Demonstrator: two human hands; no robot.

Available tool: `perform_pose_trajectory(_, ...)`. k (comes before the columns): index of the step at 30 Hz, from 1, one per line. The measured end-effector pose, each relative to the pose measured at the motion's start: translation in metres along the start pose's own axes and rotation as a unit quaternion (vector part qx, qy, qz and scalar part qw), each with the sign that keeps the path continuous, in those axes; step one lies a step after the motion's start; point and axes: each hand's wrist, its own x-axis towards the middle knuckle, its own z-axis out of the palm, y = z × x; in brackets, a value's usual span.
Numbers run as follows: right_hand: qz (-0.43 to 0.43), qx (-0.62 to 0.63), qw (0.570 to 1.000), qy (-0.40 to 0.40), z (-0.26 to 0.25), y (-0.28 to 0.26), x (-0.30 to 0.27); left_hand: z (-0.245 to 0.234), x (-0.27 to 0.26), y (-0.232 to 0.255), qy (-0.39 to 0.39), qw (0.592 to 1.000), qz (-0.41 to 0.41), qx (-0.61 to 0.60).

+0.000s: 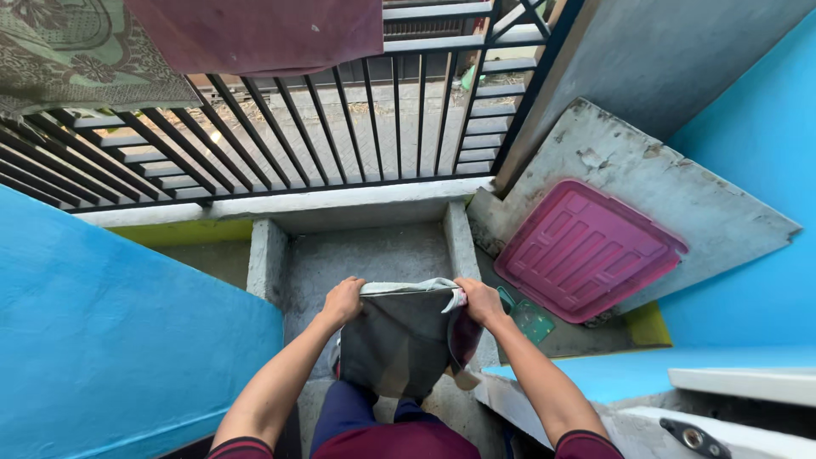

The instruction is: The person picks up a towel from a ledge, unfolds and shakes it several times by hand, and then hangs it over a balcony railing.

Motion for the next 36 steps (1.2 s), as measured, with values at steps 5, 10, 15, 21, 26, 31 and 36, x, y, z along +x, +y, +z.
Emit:
perform_pose_trajectory(5,0.052,-0.005,0.998,-0.038,-0.025,-0.018,0.014,-0.011,0.020,0.003,0.022,0.999,0.040,-0.018)
perform_pose_trajectory(10,0.079,-0.018,0.995,-0.065,-0.057,-0.042,0.027,-0.061,0.026,0.012,-0.053,0.998,0.020,0.042)
perform_pose_trajectory(15,-0.161,-0.030,0.942,0.293,-0.138,-0.102,0.062,-0.176,0.048,0.046,0.175,0.982,0.060,0.037)
perform_pose_trajectory(21,-0.190,-0.048,0.837,0.511,-0.177,-0.143,0.061,-0.188,0.047,0.070,0.375,0.872,0.299,-0.100)
perform_pose_trajectory(26,-0.077,0.029,0.994,0.073,-0.090,-0.067,0.065,-0.153,0.045,0.003,-0.005,0.979,0.202,0.035)
perform_pose_trajectory(31,0.017,0.046,0.997,0.053,-0.051,-0.068,0.049,-0.131,0.059,-0.016,-0.014,0.988,0.156,0.012)
perform_pose_trajectory(36,0.037,0.068,0.996,0.033,-0.067,-0.078,0.030,-0.118,0.060,-0.020,-0.069,0.986,0.155,-0.005)
